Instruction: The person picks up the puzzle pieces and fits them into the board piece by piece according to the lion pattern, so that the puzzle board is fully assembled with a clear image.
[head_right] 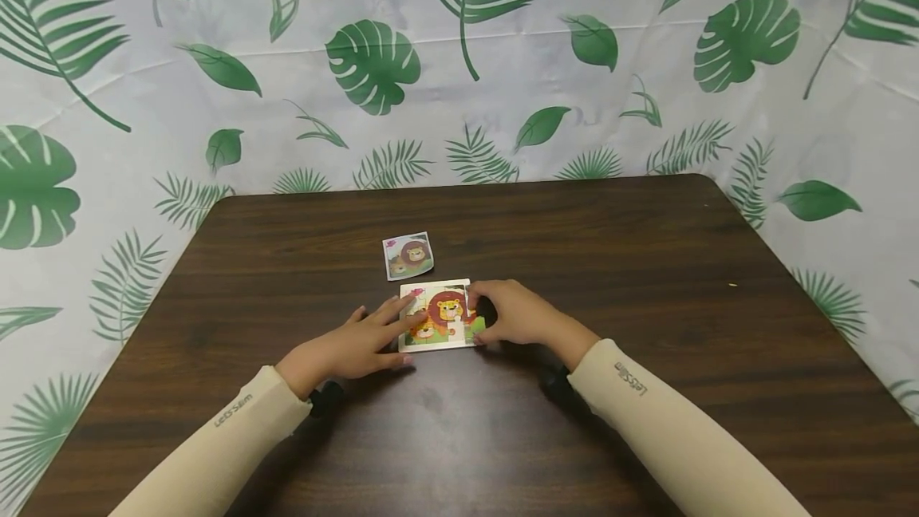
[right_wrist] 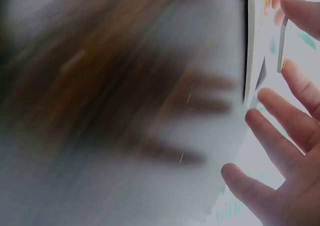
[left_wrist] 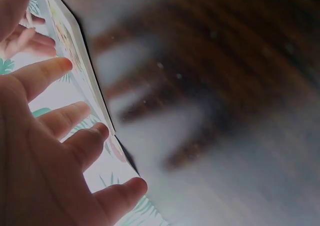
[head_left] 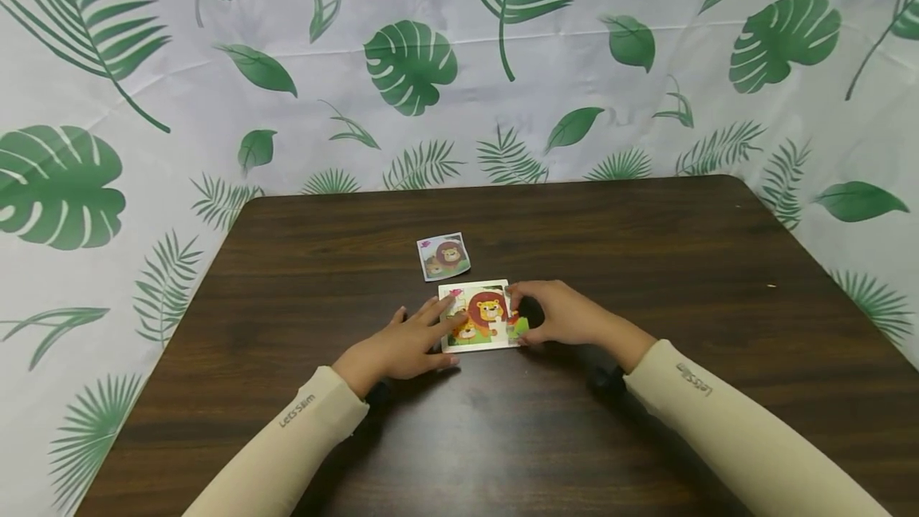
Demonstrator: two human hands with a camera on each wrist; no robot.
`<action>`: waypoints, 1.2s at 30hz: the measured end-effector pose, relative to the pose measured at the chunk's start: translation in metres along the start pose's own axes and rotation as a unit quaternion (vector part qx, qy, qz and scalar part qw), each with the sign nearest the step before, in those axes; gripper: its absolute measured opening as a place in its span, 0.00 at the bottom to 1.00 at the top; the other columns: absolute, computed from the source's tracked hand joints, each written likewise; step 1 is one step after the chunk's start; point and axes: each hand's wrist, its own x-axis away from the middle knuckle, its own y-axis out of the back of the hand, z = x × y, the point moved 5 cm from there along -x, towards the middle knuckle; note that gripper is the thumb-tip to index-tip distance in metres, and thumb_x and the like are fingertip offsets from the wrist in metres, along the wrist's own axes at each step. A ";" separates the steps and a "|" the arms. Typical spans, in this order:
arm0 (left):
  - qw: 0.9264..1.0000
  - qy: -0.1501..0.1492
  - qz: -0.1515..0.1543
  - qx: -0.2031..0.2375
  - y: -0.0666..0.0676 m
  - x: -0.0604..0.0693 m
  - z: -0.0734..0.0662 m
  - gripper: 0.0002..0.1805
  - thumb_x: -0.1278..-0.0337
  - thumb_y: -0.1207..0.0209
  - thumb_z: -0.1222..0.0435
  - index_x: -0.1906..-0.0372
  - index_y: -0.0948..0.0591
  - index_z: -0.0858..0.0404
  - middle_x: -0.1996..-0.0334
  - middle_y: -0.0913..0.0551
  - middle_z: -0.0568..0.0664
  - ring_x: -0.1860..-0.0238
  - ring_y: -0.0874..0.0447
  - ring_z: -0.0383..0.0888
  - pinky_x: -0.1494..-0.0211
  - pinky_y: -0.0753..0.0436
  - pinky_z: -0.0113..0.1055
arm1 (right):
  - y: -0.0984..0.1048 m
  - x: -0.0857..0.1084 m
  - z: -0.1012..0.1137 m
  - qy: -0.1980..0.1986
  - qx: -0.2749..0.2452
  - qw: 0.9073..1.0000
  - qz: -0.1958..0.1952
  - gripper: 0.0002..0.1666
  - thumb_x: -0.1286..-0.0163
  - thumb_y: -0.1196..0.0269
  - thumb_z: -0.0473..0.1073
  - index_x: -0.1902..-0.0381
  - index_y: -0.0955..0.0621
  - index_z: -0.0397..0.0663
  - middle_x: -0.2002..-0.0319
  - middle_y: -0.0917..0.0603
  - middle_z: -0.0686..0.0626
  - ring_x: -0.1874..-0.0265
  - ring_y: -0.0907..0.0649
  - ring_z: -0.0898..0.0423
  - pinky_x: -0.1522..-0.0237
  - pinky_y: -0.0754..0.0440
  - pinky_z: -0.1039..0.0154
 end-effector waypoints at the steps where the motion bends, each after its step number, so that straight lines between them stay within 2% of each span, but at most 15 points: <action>1: 1.000 0.003 0.002 -0.001 0.000 0.000 0.000 0.37 0.39 0.50 0.45 0.28 0.47 0.47 0.27 0.61 0.48 0.29 0.65 0.49 0.36 0.58 0.62 | -0.002 -0.003 0.001 0.001 0.000 1.000 0.001 0.22 0.54 0.25 0.45 0.65 0.25 0.52 0.42 0.26 0.43 0.44 0.27 0.47 0.45 0.31 0.50; 11: 1.000 0.009 0.004 0.001 -0.001 0.000 0.002 0.36 0.39 0.50 0.44 0.28 0.46 0.46 0.27 0.61 0.48 0.29 0.64 0.49 0.37 0.56 0.62 | -0.013 -0.018 0.007 0.011 0.018 1.000 0.010 0.23 0.54 0.25 0.47 0.63 0.24 0.51 0.40 0.28 0.43 0.44 0.27 0.48 0.45 0.30 0.52; 29: 1.000 0.005 0.004 -0.004 -0.001 -0.002 0.002 0.36 0.39 0.50 0.45 0.28 0.45 0.47 0.27 0.60 0.49 0.29 0.62 0.49 0.37 0.55 0.62 | -0.015 -0.024 0.007 -0.010 0.021 0.999 0.021 0.22 0.55 0.25 0.44 0.65 0.24 0.52 0.39 0.29 0.44 0.41 0.30 0.47 0.41 0.34 0.50; 32: 1.000 -0.007 -0.001 -0.012 -0.001 -0.004 -0.003 0.35 0.39 0.50 0.45 0.29 0.44 0.47 0.27 0.58 0.48 0.29 0.62 0.50 0.37 0.56 0.63 | -0.015 -0.023 0.006 -0.006 0.022 1.000 0.021 0.24 0.55 0.25 0.45 0.62 0.23 0.50 0.39 0.29 0.44 0.41 0.29 0.47 0.42 0.34 0.50; 36: 0.998 -0.047 -0.001 -0.032 -0.005 -0.007 -0.016 0.34 0.39 0.50 0.45 0.29 0.43 0.46 0.27 0.56 0.47 0.29 0.61 0.51 0.38 0.55 0.65 | -0.014 -0.021 0.006 -0.003 0.020 0.999 0.028 0.33 0.55 0.25 0.47 0.50 0.23 0.47 0.39 0.29 0.45 0.41 0.30 0.47 0.41 0.35 0.50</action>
